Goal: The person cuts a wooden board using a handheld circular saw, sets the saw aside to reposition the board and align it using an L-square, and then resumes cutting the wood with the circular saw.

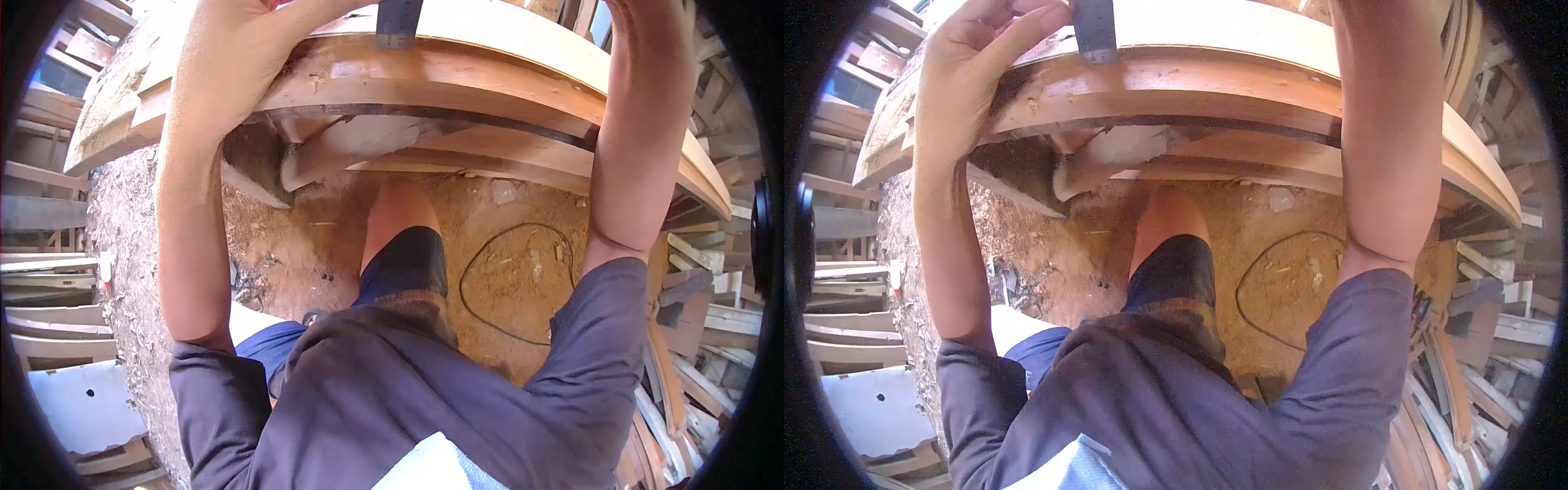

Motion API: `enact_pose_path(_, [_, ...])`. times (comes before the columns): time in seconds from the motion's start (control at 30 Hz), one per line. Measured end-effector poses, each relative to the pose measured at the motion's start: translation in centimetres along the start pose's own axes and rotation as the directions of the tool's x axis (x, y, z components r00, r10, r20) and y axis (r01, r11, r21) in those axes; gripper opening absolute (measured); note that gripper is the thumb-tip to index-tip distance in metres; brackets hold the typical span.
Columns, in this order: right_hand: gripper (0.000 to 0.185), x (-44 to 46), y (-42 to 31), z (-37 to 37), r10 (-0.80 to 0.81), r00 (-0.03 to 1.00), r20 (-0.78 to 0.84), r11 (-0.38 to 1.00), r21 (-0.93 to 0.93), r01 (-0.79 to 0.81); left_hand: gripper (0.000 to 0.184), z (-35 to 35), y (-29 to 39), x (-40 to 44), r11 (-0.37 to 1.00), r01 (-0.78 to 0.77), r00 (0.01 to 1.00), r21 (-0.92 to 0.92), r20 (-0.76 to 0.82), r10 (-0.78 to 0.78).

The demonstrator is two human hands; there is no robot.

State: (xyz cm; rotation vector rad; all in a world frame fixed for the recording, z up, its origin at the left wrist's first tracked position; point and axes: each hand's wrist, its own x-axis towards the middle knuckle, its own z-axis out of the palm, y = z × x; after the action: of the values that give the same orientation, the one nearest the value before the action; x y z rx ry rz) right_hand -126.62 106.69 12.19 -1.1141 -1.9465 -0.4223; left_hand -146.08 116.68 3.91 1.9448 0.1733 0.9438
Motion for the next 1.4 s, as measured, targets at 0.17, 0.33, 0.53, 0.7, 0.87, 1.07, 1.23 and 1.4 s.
enact_pose_path(0.17, [0.022,-1.5,0.2,0.6,0.041,0.999,0.013,0.999,0.018,-0.041,0.020,0.6,-2.5,0.3,0.984,-0.069,0.994,0.163,-0.077,0.083])
enact_pose_path(0.33, [0.022,-2.1,0.4,1.1,0.053,0.998,0.023,0.998,0.031,-0.053,0.017,0.5,-2.9,0.5,0.994,-0.066,0.994,0.087,-0.082,0.073])
enact_pose_path(0.53, [0.022,-2.2,0.5,1.4,0.052,0.998,0.037,0.997,0.050,-0.054,0.016,1.0,-3.0,0.5,0.986,-0.136,0.983,0.100,-0.110,0.147])
enact_pose_path(0.7, [0.022,-2.7,0.6,1.7,0.047,0.998,0.040,0.997,0.053,-0.049,0.013,1.5,-1.3,0.1,0.979,-0.053,0.982,0.195,-0.165,0.086])
enact_pose_path(0.87, [0.022,-3.3,0.7,1.7,0.038,0.999,0.039,0.997,0.061,-0.040,0.012,1.8,-1.3,-0.4,0.989,0.034,0.977,0.145,-0.215,-0.002])
enact_pose_path(1.07, [0.022,-3.8,0.6,1.6,0.023,0.999,0.036,0.997,0.068,-0.026,0.012,0.8,-2.9,0.1,0.980,-0.175,0.974,0.096,-0.128,0.187])
enact_pose_path(1.23, [0.023,-4.1,0.8,1.4,0.017,0.999,0.031,0.997,0.079,-0.019,0.014,1.6,-2.3,-0.3,0.975,-0.223,0.961,0.005,-0.167,0.221])
enact_pose_path(1.4, [0.023,-4.3,0.8,1.4,0.014,1.000,0.027,0.996,0.088,-0.016,0.016,2.3,-1.0,-0.5,0.981,-0.156,0.956,0.118,-0.230,0.180])
